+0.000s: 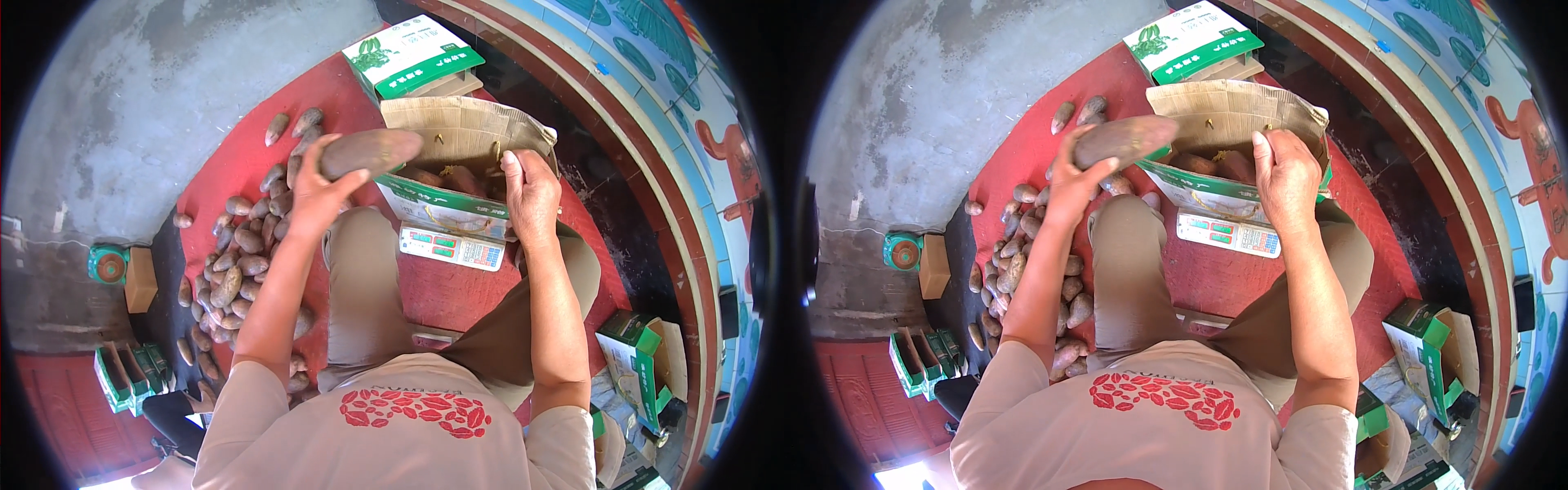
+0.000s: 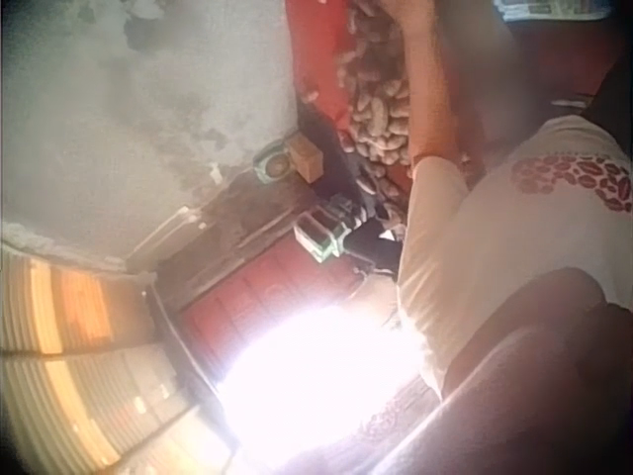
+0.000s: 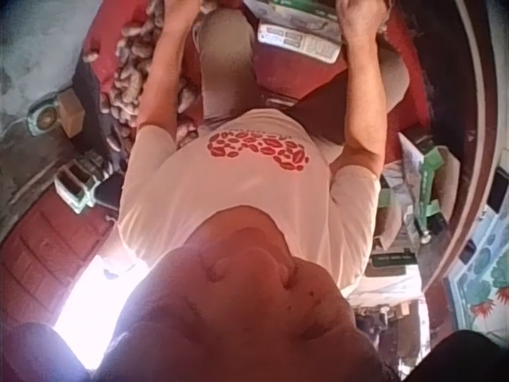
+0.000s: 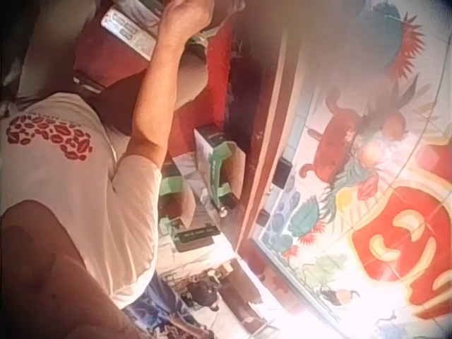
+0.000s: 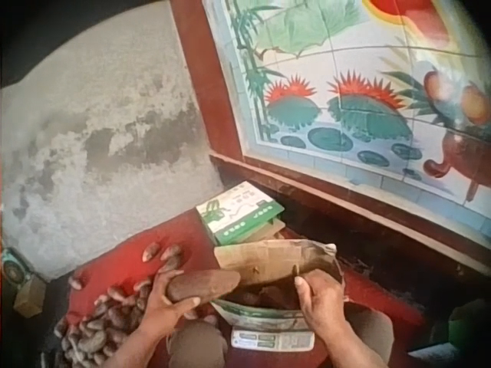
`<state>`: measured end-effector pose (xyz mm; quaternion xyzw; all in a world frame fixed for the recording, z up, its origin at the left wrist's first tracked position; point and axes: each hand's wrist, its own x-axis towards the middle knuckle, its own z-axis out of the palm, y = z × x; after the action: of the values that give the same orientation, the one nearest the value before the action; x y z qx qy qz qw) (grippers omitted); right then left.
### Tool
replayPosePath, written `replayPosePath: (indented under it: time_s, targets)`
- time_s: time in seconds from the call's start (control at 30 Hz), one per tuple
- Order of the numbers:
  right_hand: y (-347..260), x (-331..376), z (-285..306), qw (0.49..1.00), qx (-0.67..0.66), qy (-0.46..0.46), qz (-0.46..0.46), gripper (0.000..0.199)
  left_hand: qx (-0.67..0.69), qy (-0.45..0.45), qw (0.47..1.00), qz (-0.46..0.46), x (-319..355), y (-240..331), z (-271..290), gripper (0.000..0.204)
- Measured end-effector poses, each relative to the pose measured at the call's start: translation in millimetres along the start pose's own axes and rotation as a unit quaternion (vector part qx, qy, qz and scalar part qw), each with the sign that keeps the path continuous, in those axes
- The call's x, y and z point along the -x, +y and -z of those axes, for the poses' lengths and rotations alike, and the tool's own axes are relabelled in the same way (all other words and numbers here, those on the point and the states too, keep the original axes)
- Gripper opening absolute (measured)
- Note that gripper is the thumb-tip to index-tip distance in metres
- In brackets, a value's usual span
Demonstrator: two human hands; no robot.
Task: The recorder picks up sweet potatoes from a pile on the floor and places them into a cardboard box for packaging.
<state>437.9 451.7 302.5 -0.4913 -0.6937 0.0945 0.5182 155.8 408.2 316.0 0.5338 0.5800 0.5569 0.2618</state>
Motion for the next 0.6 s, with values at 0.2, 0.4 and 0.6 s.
replayPosePath:
  time_s: [0.2,0.4,0.6]
  targets:
    - [5.2,-0.6,6.6,1.000,-0.010,0.017,-0.018,0.017,-0.212,-0.115,0.961,-0.137,-2.8,9.8,-60.7,0.059]
    - [6.6,-1.4,6.8,0.999,-0.018,0.012,-0.031,0.017,-0.384,-0.203,0.895,-0.095,-15.1,2.6,-101.5,0.057]
    - [4.7,-4.7,4.6,0.999,-0.027,0.004,-0.033,0.017,-0.459,-0.192,0.865,-0.067,-34.9,-15.3,-113.8,0.052]
